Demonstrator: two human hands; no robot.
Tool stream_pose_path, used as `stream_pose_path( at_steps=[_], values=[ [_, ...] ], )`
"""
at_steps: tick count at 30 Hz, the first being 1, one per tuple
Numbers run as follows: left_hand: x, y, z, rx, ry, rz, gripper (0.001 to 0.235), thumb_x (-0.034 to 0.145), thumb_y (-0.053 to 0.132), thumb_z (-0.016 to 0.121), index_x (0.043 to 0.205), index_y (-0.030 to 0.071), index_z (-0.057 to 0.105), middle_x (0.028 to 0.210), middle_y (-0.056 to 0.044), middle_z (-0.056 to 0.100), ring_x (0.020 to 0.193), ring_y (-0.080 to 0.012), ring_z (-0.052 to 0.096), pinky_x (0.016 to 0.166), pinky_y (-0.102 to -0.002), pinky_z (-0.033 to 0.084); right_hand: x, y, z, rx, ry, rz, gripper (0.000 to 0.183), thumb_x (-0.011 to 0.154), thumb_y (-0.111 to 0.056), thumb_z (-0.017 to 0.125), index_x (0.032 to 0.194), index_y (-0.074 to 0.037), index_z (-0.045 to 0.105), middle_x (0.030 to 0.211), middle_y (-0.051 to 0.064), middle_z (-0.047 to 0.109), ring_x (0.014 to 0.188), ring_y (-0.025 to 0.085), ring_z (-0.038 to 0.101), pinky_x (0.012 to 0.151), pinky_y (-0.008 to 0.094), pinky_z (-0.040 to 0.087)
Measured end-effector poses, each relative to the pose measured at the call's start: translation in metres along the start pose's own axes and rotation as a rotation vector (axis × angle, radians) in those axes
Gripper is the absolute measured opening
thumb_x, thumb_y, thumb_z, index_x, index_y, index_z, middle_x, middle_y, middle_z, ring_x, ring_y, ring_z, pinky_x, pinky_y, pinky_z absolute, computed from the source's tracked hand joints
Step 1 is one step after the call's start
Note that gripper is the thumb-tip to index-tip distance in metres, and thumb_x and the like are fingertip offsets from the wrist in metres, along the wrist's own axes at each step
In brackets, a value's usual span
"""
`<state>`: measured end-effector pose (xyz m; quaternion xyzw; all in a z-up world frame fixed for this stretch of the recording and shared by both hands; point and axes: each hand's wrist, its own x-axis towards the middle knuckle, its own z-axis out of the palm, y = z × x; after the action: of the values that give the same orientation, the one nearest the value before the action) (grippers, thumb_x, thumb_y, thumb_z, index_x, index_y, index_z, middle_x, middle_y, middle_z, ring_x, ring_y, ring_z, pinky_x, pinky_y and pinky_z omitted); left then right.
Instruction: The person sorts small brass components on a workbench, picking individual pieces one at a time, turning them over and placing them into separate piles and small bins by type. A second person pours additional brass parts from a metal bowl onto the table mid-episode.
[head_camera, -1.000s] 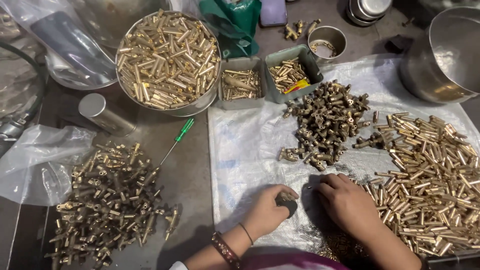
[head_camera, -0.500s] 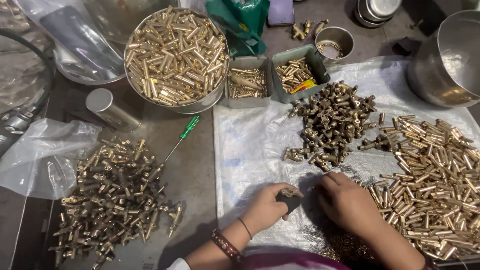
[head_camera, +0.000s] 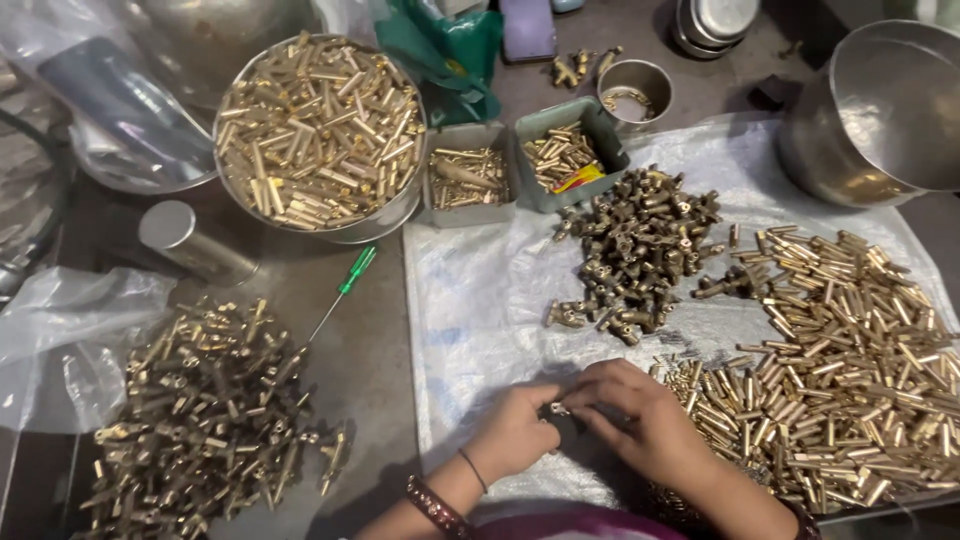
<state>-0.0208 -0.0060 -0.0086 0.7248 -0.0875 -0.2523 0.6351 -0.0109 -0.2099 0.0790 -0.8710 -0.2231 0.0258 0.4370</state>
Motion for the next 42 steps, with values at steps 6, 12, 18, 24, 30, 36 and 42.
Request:
stream_pose_path(
  at_steps=[6,12,18,24,30,36,42],
  values=[
    [-0.002,0.032,-0.003,-0.237,-0.025,-0.191,0.051,0.081,-0.008,0.055,0.124,0.014,0.07,0.096,0.002,0.072,0.064,-0.0082,0.064,0.051,-0.022,0.051,-0.006,0.055,-0.062,-0.332,0.138,0.172,0.032,0.076,-0.006,0.075,0.108,-0.011,0.075,0.123,0.007,0.07,0.108,0.026,0.069,0.092,0.037,0.058],
    [0.002,0.024,-0.004,-0.183,-0.06,-0.133,0.041,0.087,-0.007,0.057,0.121,0.009,0.076,0.095,-0.004,0.074,0.068,-0.0064,0.067,0.05,-0.021,0.05,-0.046,0.132,-0.108,-0.905,0.117,0.43,0.028,0.087,-0.031,0.073,0.111,-0.016,0.078,0.116,0.006,0.072,0.108,0.029,0.069,0.092,0.042,0.057],
    [0.001,0.026,-0.006,-0.172,-0.066,-0.177,0.037,0.089,-0.005,0.056,0.117,0.01,0.075,0.09,-0.005,0.074,0.067,-0.0069,0.069,0.049,-0.021,0.05,-0.023,0.116,-0.1,-0.971,0.089,0.519,0.031,0.09,-0.034,0.072,0.113,-0.013,0.077,0.11,0.011,0.072,0.108,0.03,0.068,0.092,0.041,0.057],
    [-0.003,0.018,-0.006,-0.285,-0.081,-0.15,0.045,0.084,-0.01,0.051,0.118,0.008,0.074,0.089,-0.001,0.073,0.067,-0.0073,0.069,0.05,-0.023,0.05,0.002,0.061,-0.061,-0.236,0.198,0.587,0.027,0.09,-0.023,0.073,0.115,-0.012,0.075,0.112,0.008,0.076,0.094,0.022,0.074,0.084,0.036,0.058],
    [0.0,0.02,-0.008,-0.168,-0.045,-0.215,0.045,0.085,-0.007,0.055,0.124,0.007,0.07,0.071,-0.006,0.072,0.054,-0.0075,0.06,0.046,-0.023,0.045,0.003,0.052,0.015,0.65,-0.007,0.445,0.018,0.091,-0.006,0.071,0.107,0.0,0.074,0.098,0.008,0.077,0.089,0.015,0.073,0.084,0.03,0.058],
    [-0.002,0.017,-0.009,-0.204,-0.069,-0.191,0.039,0.084,-0.004,0.057,0.12,0.001,0.071,0.07,-0.005,0.071,0.055,-0.0067,0.061,0.049,-0.024,0.046,0.005,0.038,0.019,0.722,-0.054,0.5,0.018,0.091,-0.005,0.069,0.106,0.003,0.074,0.096,0.007,0.077,0.09,0.014,0.072,0.081,0.028,0.057],
    [0.005,-0.022,-0.005,-0.123,-0.088,-0.124,0.021,0.083,-0.002,0.062,0.103,-0.001,0.071,0.069,-0.002,0.068,0.057,-0.0066,0.063,0.05,-0.023,0.048,0.01,-0.003,0.005,-0.116,-0.061,0.143,0.021,0.082,-0.017,0.079,0.102,-0.009,0.076,0.099,0.004,0.077,0.094,0.018,0.074,0.084,0.032,0.058]
  ],
)
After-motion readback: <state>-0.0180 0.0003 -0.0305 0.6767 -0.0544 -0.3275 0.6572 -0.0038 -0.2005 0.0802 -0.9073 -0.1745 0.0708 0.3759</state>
